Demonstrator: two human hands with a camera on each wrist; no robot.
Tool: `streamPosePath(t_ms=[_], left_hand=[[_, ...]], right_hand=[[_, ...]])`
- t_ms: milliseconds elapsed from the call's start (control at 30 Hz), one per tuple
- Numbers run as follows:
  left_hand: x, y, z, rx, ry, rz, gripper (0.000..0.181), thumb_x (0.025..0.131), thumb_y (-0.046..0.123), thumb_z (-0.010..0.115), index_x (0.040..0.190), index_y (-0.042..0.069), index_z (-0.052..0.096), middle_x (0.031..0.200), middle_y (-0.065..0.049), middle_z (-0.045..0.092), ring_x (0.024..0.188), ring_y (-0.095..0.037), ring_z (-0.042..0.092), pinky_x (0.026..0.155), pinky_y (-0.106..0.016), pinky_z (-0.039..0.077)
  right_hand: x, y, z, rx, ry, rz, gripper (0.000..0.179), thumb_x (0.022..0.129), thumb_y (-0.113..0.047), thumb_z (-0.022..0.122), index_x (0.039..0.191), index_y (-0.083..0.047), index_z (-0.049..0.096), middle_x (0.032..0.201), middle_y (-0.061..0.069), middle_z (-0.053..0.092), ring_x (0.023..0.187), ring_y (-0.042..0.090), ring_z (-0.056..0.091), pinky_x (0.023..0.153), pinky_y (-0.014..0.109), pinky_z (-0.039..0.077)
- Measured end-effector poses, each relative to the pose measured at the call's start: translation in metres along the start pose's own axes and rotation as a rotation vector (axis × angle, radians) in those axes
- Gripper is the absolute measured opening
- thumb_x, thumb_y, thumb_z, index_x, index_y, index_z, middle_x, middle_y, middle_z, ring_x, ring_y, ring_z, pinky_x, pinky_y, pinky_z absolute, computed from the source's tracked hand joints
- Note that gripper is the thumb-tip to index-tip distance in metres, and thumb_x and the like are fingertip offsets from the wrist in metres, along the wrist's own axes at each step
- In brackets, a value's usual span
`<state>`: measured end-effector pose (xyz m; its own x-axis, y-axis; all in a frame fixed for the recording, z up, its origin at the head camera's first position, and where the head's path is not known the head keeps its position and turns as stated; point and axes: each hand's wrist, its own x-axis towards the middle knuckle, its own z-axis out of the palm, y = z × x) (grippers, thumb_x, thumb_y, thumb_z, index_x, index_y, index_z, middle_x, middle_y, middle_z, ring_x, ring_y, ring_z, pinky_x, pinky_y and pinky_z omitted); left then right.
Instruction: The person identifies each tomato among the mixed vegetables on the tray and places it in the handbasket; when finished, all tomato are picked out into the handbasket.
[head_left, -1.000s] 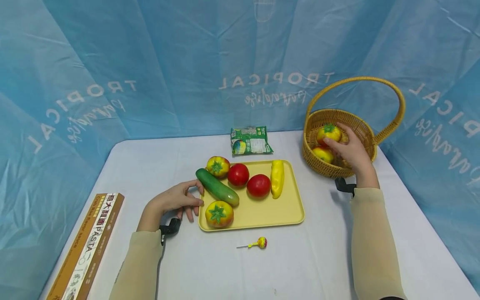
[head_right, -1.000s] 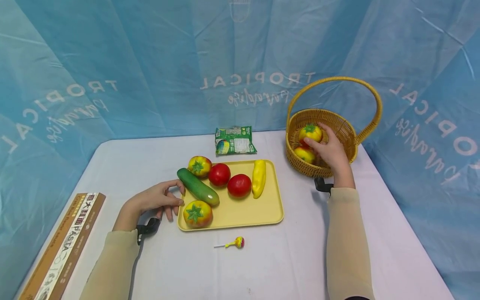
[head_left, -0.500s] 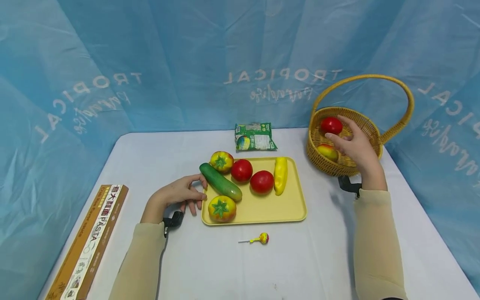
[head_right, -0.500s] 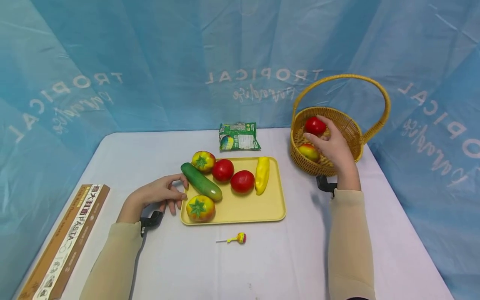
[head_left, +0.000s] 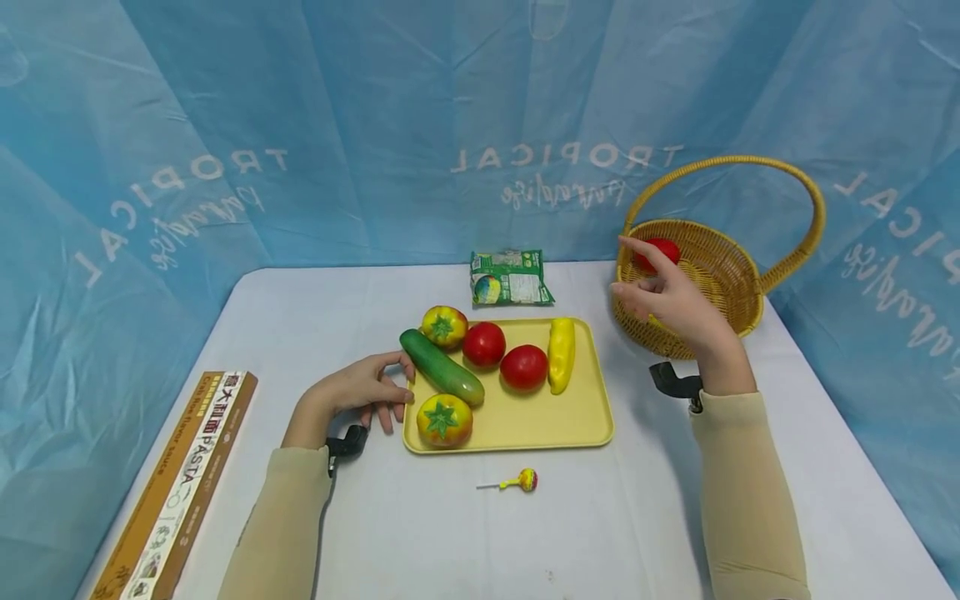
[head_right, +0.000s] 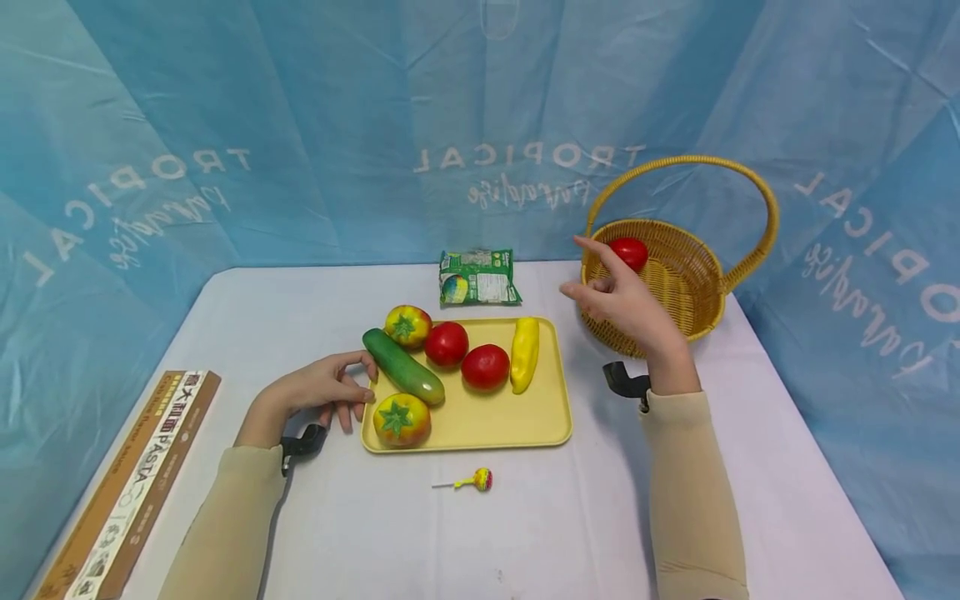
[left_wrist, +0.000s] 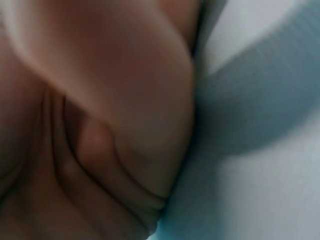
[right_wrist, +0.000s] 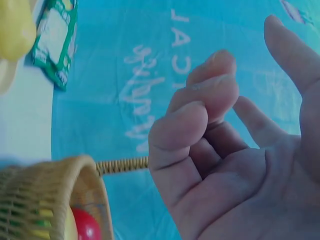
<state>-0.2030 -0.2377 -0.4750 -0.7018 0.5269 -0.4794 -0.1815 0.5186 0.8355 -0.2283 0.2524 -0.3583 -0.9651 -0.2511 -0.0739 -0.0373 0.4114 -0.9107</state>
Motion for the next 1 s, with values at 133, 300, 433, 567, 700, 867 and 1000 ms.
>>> streamPosePath(t_ms=[133,300,433,567,700,867,1000], left_hand=[[0.000,0.000,0.000,-0.004,0.000,-0.005,0.040,0.101,0.024,0.072,0.127,0.008,0.047,0.079,-0.012,0.078,0.058,-0.024,0.076,0.042,-0.023,0.047],[-0.001,-0.001,0.001,-0.007,-0.003,-0.001,0.041,0.101,0.025,0.072,0.128,0.008,0.046,0.079,-0.012,0.078,0.058,-0.023,0.076,0.042,-0.023,0.047],[0.000,-0.003,0.001,-0.007,-0.006,-0.002,0.042,0.101,0.026,0.072,0.128,0.008,0.046,0.079,-0.012,0.078,0.058,-0.023,0.076,0.042,-0.023,0.047],[0.000,-0.003,0.001,-0.008,-0.009,0.001,0.042,0.101,0.026,0.073,0.128,0.008,0.047,0.079,-0.012,0.078,0.059,-0.024,0.076,0.043,-0.023,0.047],[0.000,-0.003,0.001,-0.013,-0.012,0.003,0.042,0.101,0.026,0.073,0.128,0.008,0.047,0.079,-0.012,0.078,0.059,-0.024,0.077,0.043,-0.023,0.048],[0.000,-0.002,0.000,-0.018,-0.012,0.009,0.041,0.101,0.025,0.073,0.127,0.008,0.047,0.079,-0.012,0.078,0.058,-0.024,0.076,0.042,-0.023,0.048],[0.000,-0.002,0.000,-0.014,-0.012,0.013,0.041,0.101,0.025,0.072,0.128,0.007,0.047,0.079,-0.012,0.078,0.058,-0.024,0.076,0.042,-0.023,0.048]], right_hand=[[0.001,-0.002,0.011,0.032,-0.089,-0.018,0.077,0.104,-0.029,0.070,0.166,-0.039,0.025,0.067,0.006,0.049,0.064,0.026,0.050,0.067,0.035,0.048],[0.006,0.000,0.024,0.032,-0.212,-0.043,0.078,0.104,-0.026,0.070,0.167,-0.037,0.025,0.068,0.009,0.051,0.070,0.032,0.052,0.072,0.038,0.049],[0.010,0.006,0.034,0.018,-0.321,-0.039,0.078,0.104,-0.026,0.069,0.167,-0.037,0.024,0.070,0.011,0.051,0.070,0.034,0.052,0.073,0.040,0.049],[0.013,0.011,0.045,-0.018,-0.404,-0.009,0.077,0.103,-0.030,0.071,0.165,-0.041,0.027,0.078,0.012,0.057,0.071,0.036,0.054,0.078,0.043,0.051],[0.017,0.014,0.057,-0.043,-0.487,0.002,0.076,0.102,-0.032,0.072,0.164,-0.041,0.028,0.077,0.011,0.056,0.072,0.040,0.053,0.077,0.045,0.050],[0.021,0.018,0.071,-0.065,-0.573,0.029,0.078,0.101,-0.031,0.074,0.165,-0.036,0.030,0.078,0.008,0.060,0.069,0.028,0.055,0.073,0.042,0.051],[0.024,0.022,0.080,-0.093,-0.605,0.052,0.081,0.100,-0.031,0.076,0.166,-0.028,0.029,0.075,0.006,0.060,0.068,0.022,0.055,0.065,0.037,0.050]])
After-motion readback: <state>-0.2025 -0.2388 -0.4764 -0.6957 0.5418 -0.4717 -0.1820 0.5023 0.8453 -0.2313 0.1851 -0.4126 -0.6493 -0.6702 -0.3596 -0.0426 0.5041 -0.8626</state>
